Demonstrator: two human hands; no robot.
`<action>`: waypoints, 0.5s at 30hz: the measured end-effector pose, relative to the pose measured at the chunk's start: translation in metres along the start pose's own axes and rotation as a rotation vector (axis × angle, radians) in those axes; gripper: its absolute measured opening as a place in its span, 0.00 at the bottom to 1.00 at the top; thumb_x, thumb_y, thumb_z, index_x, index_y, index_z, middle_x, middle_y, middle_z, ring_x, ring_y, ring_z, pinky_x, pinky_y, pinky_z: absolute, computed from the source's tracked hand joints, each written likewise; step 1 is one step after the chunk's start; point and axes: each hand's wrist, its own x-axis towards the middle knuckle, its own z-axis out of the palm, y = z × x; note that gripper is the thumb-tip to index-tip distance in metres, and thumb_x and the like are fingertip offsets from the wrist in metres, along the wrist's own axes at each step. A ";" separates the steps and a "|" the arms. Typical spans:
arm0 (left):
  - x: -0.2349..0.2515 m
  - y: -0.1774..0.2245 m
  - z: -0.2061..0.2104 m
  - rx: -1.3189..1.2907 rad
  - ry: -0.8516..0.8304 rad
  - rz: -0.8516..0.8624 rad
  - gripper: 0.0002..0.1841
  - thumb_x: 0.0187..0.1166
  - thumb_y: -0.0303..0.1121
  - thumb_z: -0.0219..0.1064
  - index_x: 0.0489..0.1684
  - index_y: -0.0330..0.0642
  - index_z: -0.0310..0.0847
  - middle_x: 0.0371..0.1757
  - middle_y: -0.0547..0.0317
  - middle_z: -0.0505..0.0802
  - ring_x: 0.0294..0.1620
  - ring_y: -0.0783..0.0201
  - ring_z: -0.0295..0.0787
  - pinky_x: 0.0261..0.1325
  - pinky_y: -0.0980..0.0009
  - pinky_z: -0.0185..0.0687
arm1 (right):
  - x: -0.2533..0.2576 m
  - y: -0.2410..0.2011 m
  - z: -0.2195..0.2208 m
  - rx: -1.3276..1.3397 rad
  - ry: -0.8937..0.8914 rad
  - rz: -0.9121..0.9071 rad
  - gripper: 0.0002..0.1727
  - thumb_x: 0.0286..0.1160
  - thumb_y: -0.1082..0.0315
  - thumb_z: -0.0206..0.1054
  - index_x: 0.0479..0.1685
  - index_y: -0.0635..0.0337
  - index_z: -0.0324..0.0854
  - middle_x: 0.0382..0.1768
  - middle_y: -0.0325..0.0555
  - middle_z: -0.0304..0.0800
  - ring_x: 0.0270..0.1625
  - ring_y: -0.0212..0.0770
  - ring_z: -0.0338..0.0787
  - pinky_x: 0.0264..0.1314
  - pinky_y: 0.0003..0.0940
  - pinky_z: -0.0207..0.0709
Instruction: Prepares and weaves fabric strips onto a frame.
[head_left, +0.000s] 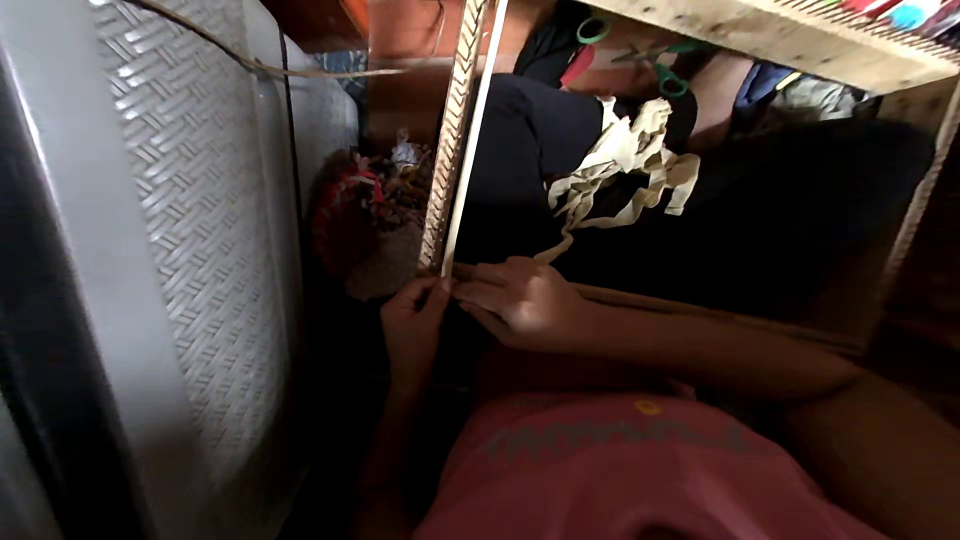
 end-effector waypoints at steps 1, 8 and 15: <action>-0.001 0.000 0.000 0.010 0.005 0.018 0.05 0.79 0.28 0.70 0.37 0.40 0.92 0.22 0.73 0.86 0.18 0.84 0.72 0.23 0.86 0.69 | -0.001 0.000 0.001 -0.006 -0.001 0.000 0.14 0.81 0.66 0.60 0.46 0.61 0.92 0.41 0.50 0.94 0.33 0.47 0.90 0.30 0.40 0.79; -0.002 0.008 -0.002 0.138 0.060 0.056 0.04 0.78 0.28 0.71 0.37 0.38 0.91 0.23 0.72 0.87 0.19 0.86 0.74 0.25 0.88 0.70 | -0.002 -0.006 0.004 -0.041 0.024 -0.024 0.14 0.80 0.67 0.60 0.48 0.62 0.92 0.29 0.47 0.86 0.27 0.45 0.84 0.25 0.37 0.72; -0.004 0.012 -0.005 0.136 0.067 0.101 0.04 0.78 0.27 0.70 0.37 0.36 0.90 0.26 0.70 0.89 0.23 0.87 0.78 0.28 0.89 0.74 | -0.002 -0.011 0.000 -0.053 0.022 -0.036 0.13 0.78 0.68 0.63 0.50 0.63 0.92 0.28 0.46 0.86 0.28 0.45 0.85 0.27 0.37 0.74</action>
